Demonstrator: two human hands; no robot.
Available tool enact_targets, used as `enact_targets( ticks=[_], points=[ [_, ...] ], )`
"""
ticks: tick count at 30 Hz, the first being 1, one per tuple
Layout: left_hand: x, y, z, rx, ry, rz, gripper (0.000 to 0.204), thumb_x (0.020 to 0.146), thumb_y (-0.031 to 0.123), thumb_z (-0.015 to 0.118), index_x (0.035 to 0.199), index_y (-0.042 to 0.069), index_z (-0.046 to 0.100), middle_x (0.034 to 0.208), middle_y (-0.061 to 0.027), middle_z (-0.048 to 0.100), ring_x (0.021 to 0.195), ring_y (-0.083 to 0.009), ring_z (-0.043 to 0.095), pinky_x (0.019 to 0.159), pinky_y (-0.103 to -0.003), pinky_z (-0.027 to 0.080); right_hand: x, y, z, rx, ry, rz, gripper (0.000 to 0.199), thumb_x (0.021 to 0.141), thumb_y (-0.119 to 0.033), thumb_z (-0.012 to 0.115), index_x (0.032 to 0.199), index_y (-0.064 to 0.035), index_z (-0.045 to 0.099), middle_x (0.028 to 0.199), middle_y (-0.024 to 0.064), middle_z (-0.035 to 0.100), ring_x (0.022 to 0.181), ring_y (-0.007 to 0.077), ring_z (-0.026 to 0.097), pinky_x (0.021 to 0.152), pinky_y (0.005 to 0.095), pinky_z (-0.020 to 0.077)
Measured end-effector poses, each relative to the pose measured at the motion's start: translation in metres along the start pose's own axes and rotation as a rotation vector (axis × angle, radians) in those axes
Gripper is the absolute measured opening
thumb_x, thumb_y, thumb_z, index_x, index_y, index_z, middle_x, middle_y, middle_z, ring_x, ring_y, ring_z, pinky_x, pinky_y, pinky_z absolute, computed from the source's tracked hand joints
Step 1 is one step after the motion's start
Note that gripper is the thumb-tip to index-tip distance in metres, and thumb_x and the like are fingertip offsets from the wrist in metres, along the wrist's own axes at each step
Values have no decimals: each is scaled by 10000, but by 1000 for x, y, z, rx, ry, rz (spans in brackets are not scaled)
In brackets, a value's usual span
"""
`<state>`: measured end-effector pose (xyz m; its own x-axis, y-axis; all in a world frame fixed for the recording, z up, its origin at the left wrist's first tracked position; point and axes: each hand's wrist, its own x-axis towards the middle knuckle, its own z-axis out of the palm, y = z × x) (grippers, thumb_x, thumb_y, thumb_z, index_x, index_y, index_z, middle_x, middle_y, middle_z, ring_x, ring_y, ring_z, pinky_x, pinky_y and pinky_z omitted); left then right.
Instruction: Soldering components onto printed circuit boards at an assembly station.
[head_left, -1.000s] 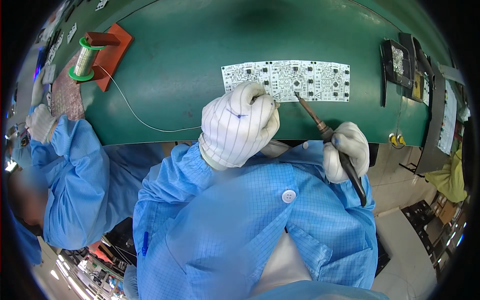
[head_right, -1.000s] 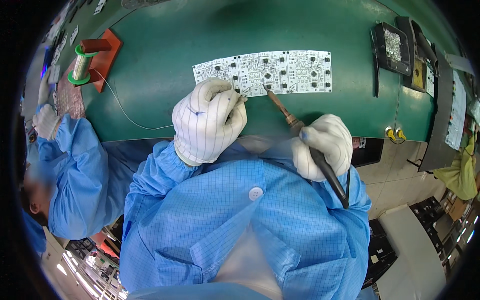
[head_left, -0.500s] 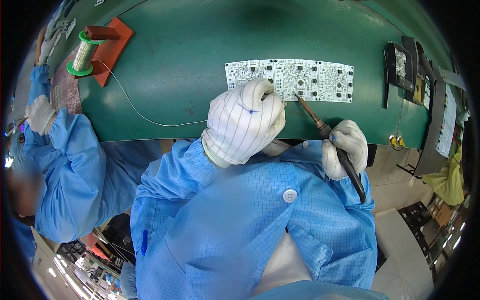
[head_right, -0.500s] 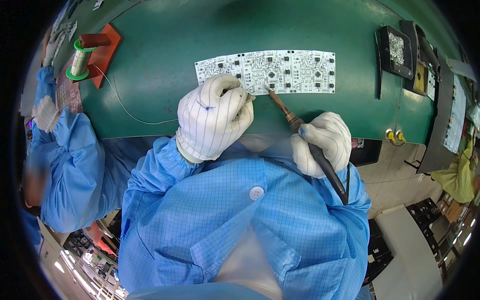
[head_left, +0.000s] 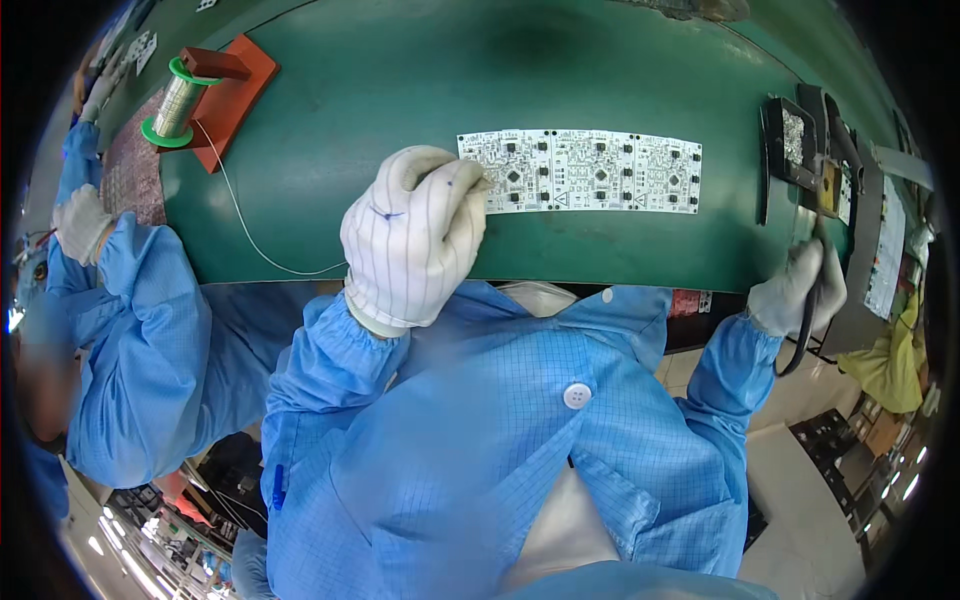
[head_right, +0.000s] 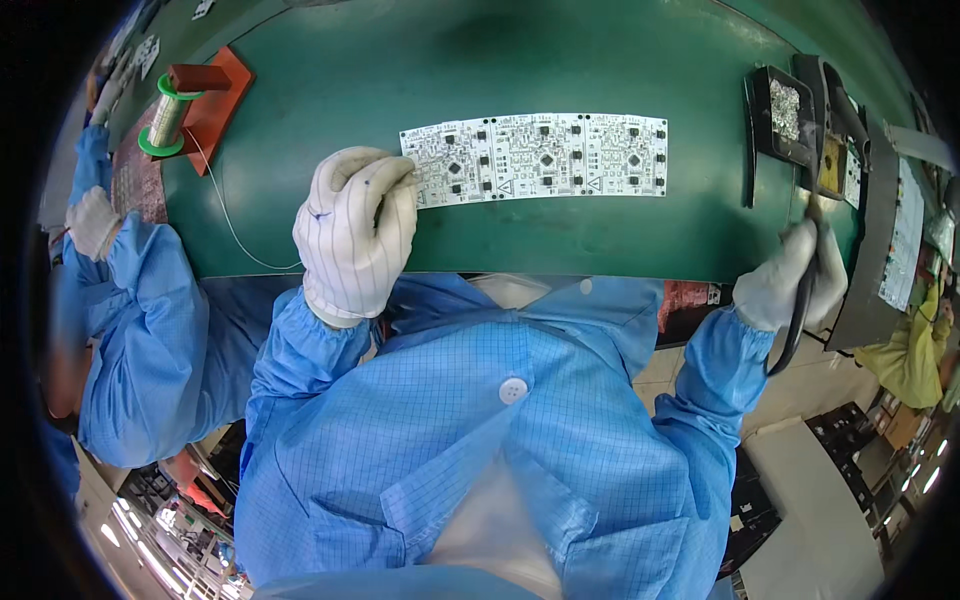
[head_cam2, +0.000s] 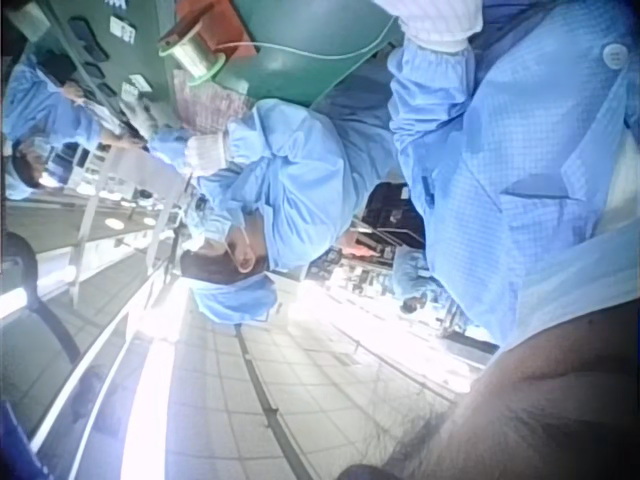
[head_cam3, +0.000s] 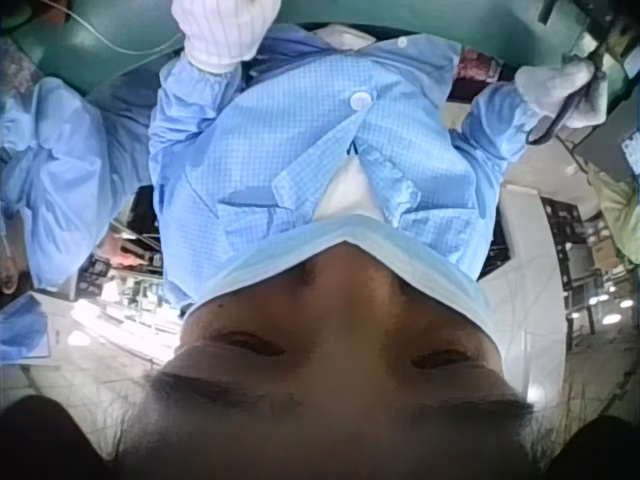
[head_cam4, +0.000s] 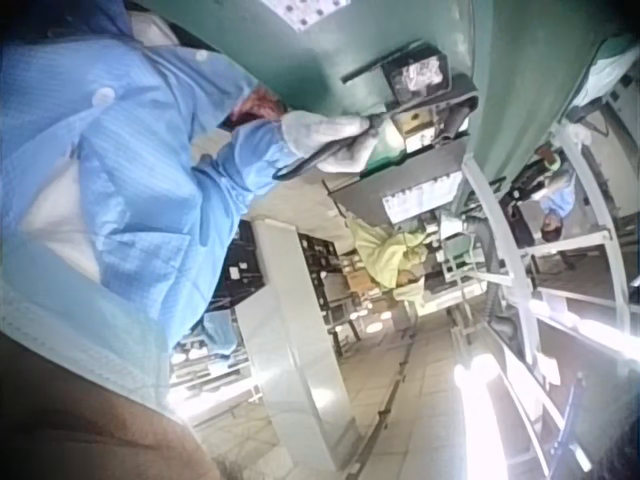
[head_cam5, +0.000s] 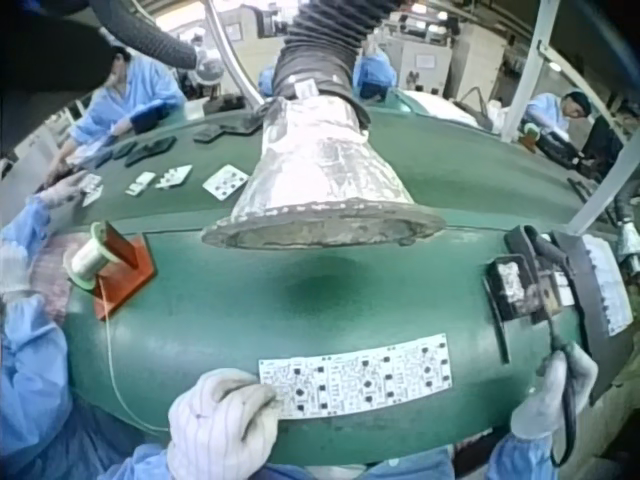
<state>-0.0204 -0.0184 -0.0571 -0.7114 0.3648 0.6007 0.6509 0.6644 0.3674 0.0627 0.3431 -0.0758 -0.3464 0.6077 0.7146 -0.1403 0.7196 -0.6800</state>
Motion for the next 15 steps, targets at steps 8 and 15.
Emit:
enact_targets(
  ticks=[8,15],
  points=[
    [-6,-11,-12,34,-13,-170,154,685,-1,722,805,55,642,909,-118,627,695,-262,642,576,-334,534,-20,-52,33,124,-178,70,148,874,-20,601,997,58,577,832,187,670,682,176,633,641,286,520],
    [-9,-25,-11,-99,-24,-244,103,690,2,673,748,45,599,894,-118,627,633,-269,609,561,-355,500,-44,-83,60,151,-415,139,134,873,3,611,1000,42,589,839,159,654,678,162,631,640,279,530]
  ],
)
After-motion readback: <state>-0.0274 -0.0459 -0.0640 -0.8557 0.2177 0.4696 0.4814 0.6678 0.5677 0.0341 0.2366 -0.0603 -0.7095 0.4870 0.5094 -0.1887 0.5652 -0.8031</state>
